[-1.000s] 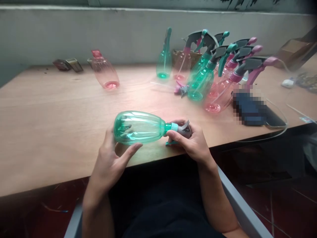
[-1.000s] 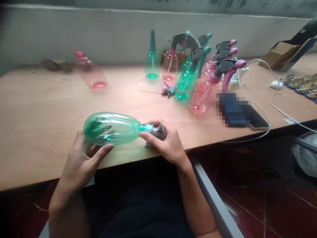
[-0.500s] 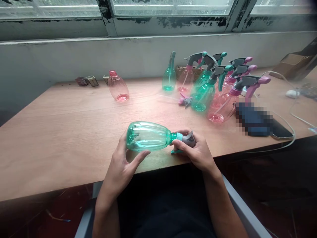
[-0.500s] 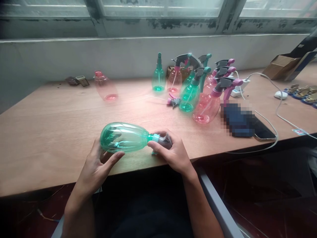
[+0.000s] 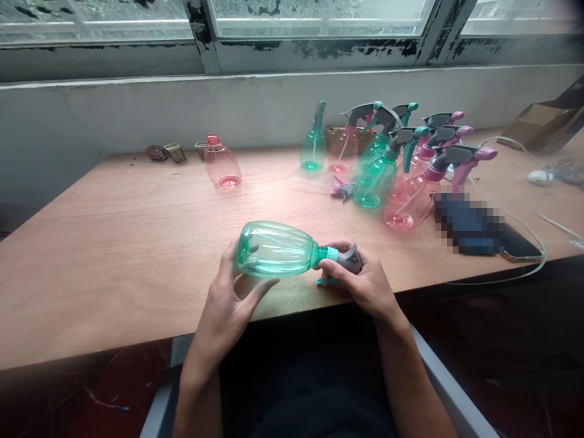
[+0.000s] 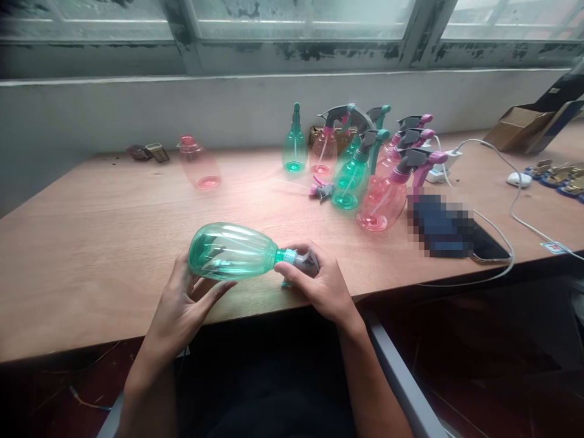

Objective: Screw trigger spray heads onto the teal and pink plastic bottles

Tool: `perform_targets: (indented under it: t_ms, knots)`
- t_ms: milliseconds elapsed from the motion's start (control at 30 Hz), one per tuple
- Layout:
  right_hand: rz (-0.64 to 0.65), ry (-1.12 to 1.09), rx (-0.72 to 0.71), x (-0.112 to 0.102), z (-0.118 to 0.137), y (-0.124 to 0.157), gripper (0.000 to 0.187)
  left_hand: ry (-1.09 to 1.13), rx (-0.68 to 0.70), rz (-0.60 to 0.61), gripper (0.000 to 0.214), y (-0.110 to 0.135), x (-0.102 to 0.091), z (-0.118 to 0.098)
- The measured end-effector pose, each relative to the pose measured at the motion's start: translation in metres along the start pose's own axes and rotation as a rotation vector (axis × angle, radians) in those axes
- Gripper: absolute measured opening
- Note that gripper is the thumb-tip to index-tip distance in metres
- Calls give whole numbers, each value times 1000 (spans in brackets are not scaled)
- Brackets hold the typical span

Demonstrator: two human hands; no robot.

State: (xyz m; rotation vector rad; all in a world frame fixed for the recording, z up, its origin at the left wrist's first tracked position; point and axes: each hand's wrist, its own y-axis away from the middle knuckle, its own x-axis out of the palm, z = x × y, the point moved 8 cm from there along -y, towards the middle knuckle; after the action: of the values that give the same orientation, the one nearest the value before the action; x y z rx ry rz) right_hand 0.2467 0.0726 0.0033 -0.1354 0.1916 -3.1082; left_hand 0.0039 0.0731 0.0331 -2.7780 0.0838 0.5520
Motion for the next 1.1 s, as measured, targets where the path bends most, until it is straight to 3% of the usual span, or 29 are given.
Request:
perform_targets:
  t_ms: [367,733,967,1100]
  knots:
    - [-9,-5,-9,0,2,0,38,32,-40,3,57,2,-1,-1]
    - [-15,-28,10,0,-2,0,38,11,-3,-9,75,1,0,-4]
    - [-16,-19,2,0,0,1,37,-6,-36,3,59,3,2,-1]
    - [-10,-21,-12,1,3,0,34,-58,10,5,61,2,0,-5]
